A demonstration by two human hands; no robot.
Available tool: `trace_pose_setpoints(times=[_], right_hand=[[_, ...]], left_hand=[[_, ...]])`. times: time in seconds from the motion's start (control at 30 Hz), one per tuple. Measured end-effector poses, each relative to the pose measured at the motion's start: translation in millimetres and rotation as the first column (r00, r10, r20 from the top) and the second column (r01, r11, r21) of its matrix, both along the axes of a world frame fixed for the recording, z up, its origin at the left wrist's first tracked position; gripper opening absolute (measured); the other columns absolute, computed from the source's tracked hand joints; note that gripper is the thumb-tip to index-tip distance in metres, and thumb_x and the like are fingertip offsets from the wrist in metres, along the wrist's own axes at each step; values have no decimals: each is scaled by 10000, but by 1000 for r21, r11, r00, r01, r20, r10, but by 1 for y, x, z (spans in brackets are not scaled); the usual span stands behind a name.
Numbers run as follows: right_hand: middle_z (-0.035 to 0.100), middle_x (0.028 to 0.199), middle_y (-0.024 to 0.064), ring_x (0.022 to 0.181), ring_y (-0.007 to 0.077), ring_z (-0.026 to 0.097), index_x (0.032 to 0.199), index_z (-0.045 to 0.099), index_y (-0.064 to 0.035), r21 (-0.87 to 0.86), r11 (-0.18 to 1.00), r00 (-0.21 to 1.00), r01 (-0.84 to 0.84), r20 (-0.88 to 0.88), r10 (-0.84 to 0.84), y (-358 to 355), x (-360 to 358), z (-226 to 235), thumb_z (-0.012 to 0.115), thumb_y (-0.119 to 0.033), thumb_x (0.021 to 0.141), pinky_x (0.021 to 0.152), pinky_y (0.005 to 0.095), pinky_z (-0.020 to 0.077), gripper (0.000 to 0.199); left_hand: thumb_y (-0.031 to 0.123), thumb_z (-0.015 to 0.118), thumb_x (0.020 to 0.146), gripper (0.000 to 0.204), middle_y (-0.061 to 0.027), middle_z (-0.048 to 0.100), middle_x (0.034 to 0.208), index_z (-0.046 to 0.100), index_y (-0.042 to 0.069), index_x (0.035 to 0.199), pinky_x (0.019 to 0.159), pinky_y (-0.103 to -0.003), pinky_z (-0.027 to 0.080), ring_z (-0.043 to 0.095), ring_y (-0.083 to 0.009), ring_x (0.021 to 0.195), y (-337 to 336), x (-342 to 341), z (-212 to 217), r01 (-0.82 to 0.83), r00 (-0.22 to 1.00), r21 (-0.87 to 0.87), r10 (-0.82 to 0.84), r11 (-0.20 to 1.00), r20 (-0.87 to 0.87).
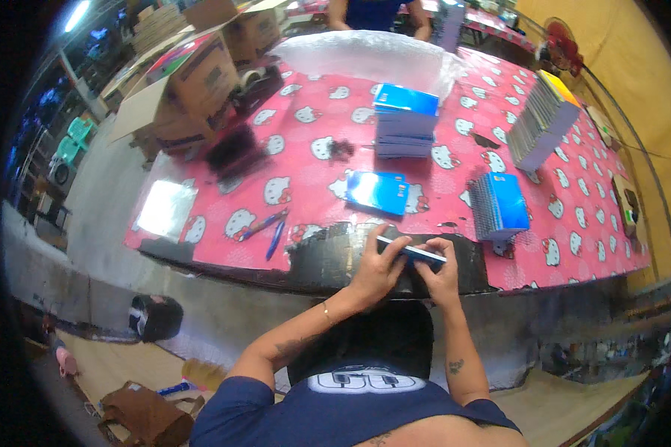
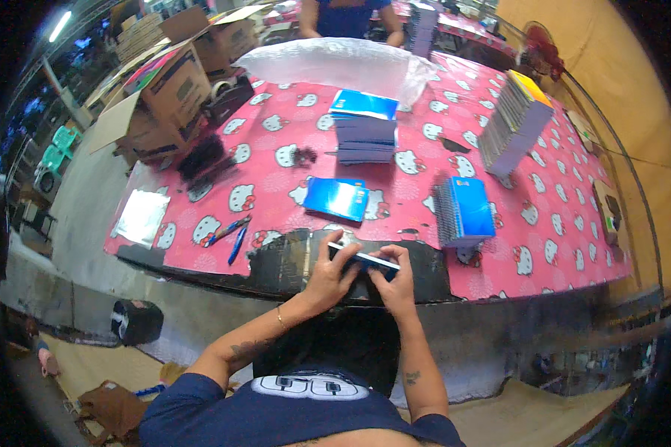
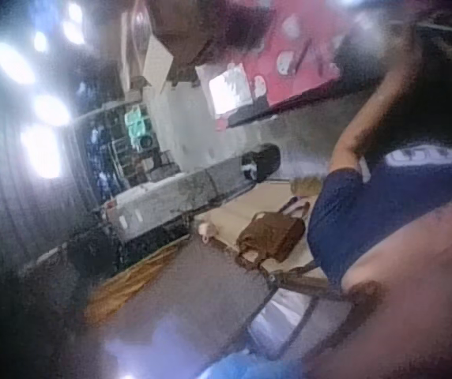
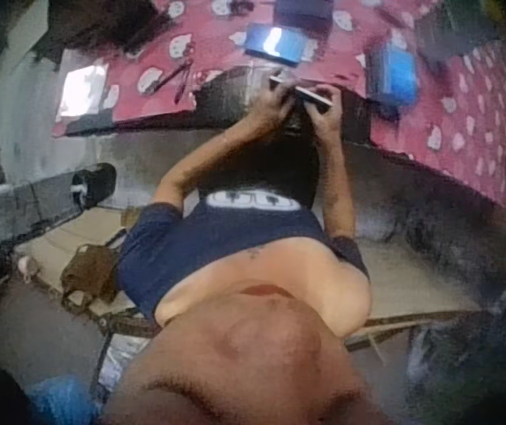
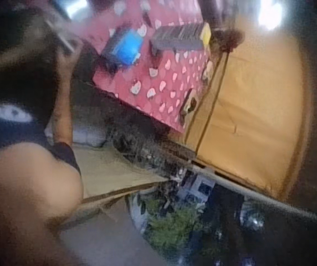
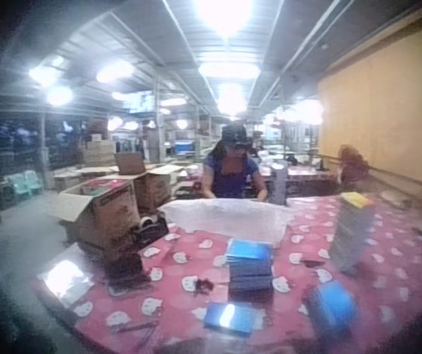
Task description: The person assembles notebooks by sliding spiral bindings onto stacks of blue paper covers and then uses pliers to trim the excess wire. The person handles several notebooks one at a time at a table in a manufacturing environment.
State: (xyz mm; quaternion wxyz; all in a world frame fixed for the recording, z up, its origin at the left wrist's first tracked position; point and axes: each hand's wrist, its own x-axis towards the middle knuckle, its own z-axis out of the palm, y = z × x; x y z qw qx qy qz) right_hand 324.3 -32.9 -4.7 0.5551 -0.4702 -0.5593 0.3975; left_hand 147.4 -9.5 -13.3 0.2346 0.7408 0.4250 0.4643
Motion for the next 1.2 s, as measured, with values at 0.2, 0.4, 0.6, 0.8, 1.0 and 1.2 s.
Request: trace_pose_setpoints(times=[0.2, 0.4, 0.6, 0.8, 1.0, 1.2], right_hand=[[709, 1021, 49, 949, 117, 629, 1090, 707, -3, -116, 992, 999, -40, -31, 37, -6, 24, 4, 724, 18, 885, 879, 269, 488, 207], [722, 1047, 47, 942, 93, 616, 1084, 714, -7, -56, 987, 979, -149, -147, 140, 3, 0, 13, 711, 21, 904, 859, 255, 482, 183], [743, 1066, 64, 984, 97, 637, 1151, 720, 2, -136, 983, 993, -121, -26, 118, 5, 13, 12, 712, 12, 903, 896, 260, 487, 249], [711, 1007, 5, 915, 68, 614, 1172, 714, -1, -121, 980, 988, -156, -24, 154, 6, 10, 7, 719, 11, 903, 831, 235, 487, 269], [719, 1029, 11, 930, 63, 617, 1166, 717, -6, -150, 976, 987, -156, -69, 147, 8, 11, 4, 727, -7, 910, 843, 226, 485, 256], [720, 1032, 15, 930, 68, 618, 1161, 717, -2, -138, 979, 988, -152, -51, 146, 10, 12, 3, 729, -18, 915, 845, 228, 485, 246]], left_hand=[[164, 653, 927, 386, -266, 532, 1300, 597, 14, 1278, 1030, -512, 412, 521, -452, 1198, 90, -91, 24, -122, 971, 283, 174, 951, -166], [185, 602, 949, 313, -192, 613, 1052, 622, 34, 1222, 847, -490, 490, 579, -383, 997, 166, -263, 14, -474, 561, 276, 528, 836, -637], [137, 601, 936, 309, -172, 600, 1028, 625, 66, 1237, 799, -489, 488, 596, -373, 944, 134, -179, 37, -415, 858, 322, 484, 851, -171], [183, 695, 932, 174, -108, 650, 807, 752, 102, 1074, 644, -400, 511, 643, -284, 706, 4, -80, 61, 30, 998, -92, -35, 995, -45], [111, 745, 885, 243, -97, 671, 862, 751, 65, 1123, 628, -326, 516, 649, -214, 702, 11, -77, 50, -36, 985, 104, 53, 994, -164], [101, 760, 871, 220, -103, 674, 871, 754, 65, 1087, 612, -334, 516, 657, -225, 717, 19, -76, 45, -68, 983, 145, 91, 987, -158]])
